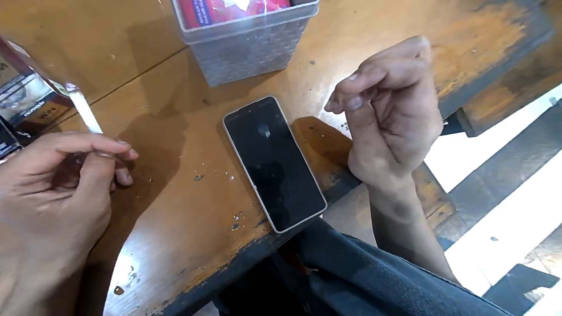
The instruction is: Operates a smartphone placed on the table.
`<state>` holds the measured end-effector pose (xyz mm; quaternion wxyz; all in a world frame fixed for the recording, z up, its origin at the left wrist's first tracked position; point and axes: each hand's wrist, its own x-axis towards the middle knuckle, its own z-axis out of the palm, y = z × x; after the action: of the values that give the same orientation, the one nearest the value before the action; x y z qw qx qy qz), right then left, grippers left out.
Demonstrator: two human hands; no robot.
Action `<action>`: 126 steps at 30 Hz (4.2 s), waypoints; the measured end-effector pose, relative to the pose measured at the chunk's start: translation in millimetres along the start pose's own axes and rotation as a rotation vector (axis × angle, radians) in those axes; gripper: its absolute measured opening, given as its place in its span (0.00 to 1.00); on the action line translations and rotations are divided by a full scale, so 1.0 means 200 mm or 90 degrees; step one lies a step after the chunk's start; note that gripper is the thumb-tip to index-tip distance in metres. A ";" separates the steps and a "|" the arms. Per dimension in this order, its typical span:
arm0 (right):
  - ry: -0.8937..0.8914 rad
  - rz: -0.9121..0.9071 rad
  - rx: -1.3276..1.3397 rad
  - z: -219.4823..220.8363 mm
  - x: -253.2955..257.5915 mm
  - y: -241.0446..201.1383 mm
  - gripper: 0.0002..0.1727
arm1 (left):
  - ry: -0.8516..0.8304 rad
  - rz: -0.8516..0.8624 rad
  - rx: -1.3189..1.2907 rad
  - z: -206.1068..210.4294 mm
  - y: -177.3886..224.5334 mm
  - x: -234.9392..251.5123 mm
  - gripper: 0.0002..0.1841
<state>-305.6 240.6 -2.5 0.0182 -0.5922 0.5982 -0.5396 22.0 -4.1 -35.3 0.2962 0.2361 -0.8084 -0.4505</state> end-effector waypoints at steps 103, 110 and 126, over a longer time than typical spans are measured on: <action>-0.425 -0.212 0.107 0.00 0.00 0.05 0.12 | -0.009 0.009 0.007 0.02 0.03 0.03 0.09; -0.188 -0.090 0.150 -0.01 0.01 0.04 0.12 | -0.019 0.005 -0.004 0.02 0.02 0.04 0.10; -0.070 -0.098 0.112 0.00 0.01 0.02 0.14 | -0.019 0.019 -0.024 0.03 0.01 0.05 0.09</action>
<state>-310.3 237.9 -3.6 0.0611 -0.6614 0.4993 -0.5564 9.8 -5.2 -32.9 0.2952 0.2118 -0.8075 -0.4646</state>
